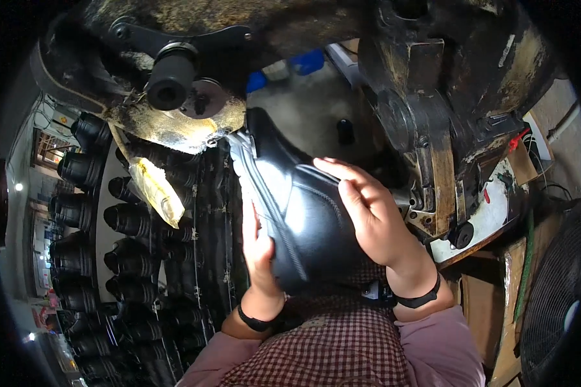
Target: The recorder is using a heavy industrial sewing/stitching machine to assemble and finish black shoes, then handling threads and components in a shoe factory.
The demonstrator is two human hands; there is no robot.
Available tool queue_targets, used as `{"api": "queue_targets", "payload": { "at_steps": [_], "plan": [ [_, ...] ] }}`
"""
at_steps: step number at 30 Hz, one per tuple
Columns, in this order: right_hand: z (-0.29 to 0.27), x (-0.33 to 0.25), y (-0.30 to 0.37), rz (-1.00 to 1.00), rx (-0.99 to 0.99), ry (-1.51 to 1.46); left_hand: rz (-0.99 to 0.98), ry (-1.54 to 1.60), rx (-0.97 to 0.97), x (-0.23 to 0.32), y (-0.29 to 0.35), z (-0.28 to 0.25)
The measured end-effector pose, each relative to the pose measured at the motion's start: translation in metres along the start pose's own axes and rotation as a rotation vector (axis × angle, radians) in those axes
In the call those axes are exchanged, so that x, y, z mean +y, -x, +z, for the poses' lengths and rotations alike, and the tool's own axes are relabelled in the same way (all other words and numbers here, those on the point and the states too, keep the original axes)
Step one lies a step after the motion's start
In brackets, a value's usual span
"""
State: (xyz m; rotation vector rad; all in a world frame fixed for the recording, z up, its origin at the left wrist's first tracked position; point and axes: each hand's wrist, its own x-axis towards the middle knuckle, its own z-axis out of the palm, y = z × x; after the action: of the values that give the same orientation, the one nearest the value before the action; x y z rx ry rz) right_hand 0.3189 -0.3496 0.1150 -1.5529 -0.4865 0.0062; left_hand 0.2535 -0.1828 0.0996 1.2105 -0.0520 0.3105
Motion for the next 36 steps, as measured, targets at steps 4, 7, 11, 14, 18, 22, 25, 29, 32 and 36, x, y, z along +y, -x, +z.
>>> {"api": "queue_targets", "payload": {
  "at_steps": [4, 7, 11, 14, 18, 22, 25, 29, 32, 36],
  "plan": [
    [0.003, 0.005, 0.002, -0.052, 0.038, -0.069, 0.030, -0.133, 0.012, 0.005, -0.014, -0.010],
    [0.003, 0.007, 0.004, -0.127, 0.070, 0.087, -0.035, -0.078, 0.021, 0.016, -0.022, -0.006],
    [0.004, 0.008, 0.004, -0.142, 0.010, 0.202, 0.027, -0.140, 0.081, 0.017, -0.035, -0.021],
    [0.007, 0.007, 0.008, -0.148, 0.034, 0.365, -0.058, -0.181, 0.056, 0.032, -0.043, -0.018],
    [0.011, 0.011, 0.009, -0.166, 0.054, 0.366, -0.020, -0.274, 0.067, 0.036, -0.052, -0.018],
    [0.012, 0.019, 0.007, -0.157, 0.017, 0.421, -0.029, -0.297, 0.080, 0.040, -0.063, -0.018],
    [0.013, 0.027, 0.004, -0.164, 0.040, 0.393, -0.032, -0.324, 0.100, 0.045, -0.067, -0.014],
    [0.012, 0.048, 0.000, -0.222, 0.066, 0.361, 0.029, -0.315, 0.190, 0.027, -0.075, -0.025],
    [0.007, 0.082, -0.002, -0.138, 0.151, 0.079, 0.074, -0.148, 0.142, 0.032, -0.079, -0.016],
    [-0.006, 0.094, 0.025, -0.166, 0.397, -0.150, -0.415, -0.162, 0.169, 0.022, -0.104, -0.074]
  ]
}}
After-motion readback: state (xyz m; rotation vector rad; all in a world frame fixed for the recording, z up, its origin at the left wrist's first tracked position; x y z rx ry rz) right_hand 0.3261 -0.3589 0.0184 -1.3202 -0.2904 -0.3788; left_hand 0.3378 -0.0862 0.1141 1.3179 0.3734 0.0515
